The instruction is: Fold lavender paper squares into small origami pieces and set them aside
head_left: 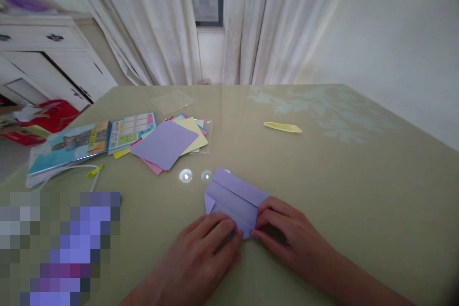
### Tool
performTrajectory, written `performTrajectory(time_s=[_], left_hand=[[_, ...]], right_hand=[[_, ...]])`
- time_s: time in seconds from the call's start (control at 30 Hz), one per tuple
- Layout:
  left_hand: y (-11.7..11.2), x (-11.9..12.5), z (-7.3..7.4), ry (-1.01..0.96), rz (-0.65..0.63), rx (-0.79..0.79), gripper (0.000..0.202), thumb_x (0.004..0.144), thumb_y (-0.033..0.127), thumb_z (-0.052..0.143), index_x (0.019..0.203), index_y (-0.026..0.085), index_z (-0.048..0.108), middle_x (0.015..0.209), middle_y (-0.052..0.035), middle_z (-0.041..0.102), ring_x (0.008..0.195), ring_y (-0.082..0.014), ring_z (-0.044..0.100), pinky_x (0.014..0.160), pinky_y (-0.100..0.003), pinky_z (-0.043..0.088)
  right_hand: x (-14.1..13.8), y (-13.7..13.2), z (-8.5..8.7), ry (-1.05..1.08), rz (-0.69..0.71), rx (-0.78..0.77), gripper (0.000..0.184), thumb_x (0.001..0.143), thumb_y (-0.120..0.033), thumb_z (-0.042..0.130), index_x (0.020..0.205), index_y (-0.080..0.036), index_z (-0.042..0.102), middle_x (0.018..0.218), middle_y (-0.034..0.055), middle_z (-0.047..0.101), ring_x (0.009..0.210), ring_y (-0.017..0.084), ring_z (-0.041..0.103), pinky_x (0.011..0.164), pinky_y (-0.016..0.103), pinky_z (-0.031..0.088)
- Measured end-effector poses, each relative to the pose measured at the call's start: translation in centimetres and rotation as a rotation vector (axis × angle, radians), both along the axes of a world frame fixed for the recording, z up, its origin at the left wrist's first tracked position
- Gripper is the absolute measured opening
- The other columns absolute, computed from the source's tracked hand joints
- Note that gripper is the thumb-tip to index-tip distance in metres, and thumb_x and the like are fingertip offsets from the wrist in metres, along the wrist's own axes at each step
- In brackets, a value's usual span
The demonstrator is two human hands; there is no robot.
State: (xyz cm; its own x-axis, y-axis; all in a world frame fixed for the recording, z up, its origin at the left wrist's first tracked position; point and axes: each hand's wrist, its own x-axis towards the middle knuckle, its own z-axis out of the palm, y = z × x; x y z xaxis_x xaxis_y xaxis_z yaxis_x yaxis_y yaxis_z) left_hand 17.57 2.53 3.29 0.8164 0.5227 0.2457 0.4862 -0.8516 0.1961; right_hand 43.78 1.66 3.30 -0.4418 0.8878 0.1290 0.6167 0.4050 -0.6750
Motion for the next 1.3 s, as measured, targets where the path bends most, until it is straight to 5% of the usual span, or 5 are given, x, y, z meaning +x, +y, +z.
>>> performTrajectory(time_s=[0.17, 0.43, 0.67, 1.3], left_hand=[[-0.2, -0.3, -0.4, 0.031, -0.025, 0.034, 0.041, 0.105, 0.015, 0.060, 0.146, 0.018, 0.059, 0.124, -0.0101, 0.073, 0.116, -0.0293, 0.069, 0.099, -0.044, 0.063], [-0.3, 0.3, -0.1, -0.047, -0.015, 0.079, 0.027, 0.106, 0.019, 0.059, 0.131, 0.014, 0.069, 0.119, -0.0096, 0.076, 0.111, -0.0297, 0.071, 0.093, -0.044, 0.065], [-0.4, 0.1, -0.2, -0.020, -0.037, 0.110, 0.035, 0.106, 0.015, 0.058, 0.140, 0.011, 0.065, 0.133, -0.0082, 0.075, 0.117, -0.0313, 0.067, 0.097, -0.046, 0.063], [-0.5, 0.5, -0.5, -0.040, 0.021, 0.070, 0.033, 0.105, 0.019, 0.061, 0.137, 0.015, 0.066, 0.126, -0.0066, 0.075, 0.114, -0.0297, 0.068, 0.093, -0.044, 0.062]], right_hand=[[-0.4, -0.1, 0.0, -0.030, -0.018, 0.012, 0.008, 0.100, -0.020, 0.071, 0.094, -0.022, 0.066, 0.098, 0.0036, 0.069, 0.091, 0.021, 0.067, 0.081, 0.031, 0.054], [0.4, 0.1, 0.5, -0.048, 0.059, 0.004, 0.005, 0.101, -0.023, 0.072, 0.104, -0.022, 0.067, 0.103, 0.0041, 0.070, 0.094, 0.021, 0.067, 0.083, 0.031, 0.054], [0.5, 0.5, 0.5, -0.097, 0.179, 0.231, 0.022, 0.113, -0.025, 0.054, 0.102, -0.019, 0.072, 0.096, 0.0055, 0.072, 0.089, 0.019, 0.065, 0.083, 0.031, 0.053], [1.0, -0.5, 1.3, -0.354, 0.247, 0.577, 0.026, 0.111, -0.016, 0.051, 0.107, -0.018, 0.077, 0.099, 0.0103, 0.080, 0.087, 0.020, 0.071, 0.084, 0.035, 0.056]])
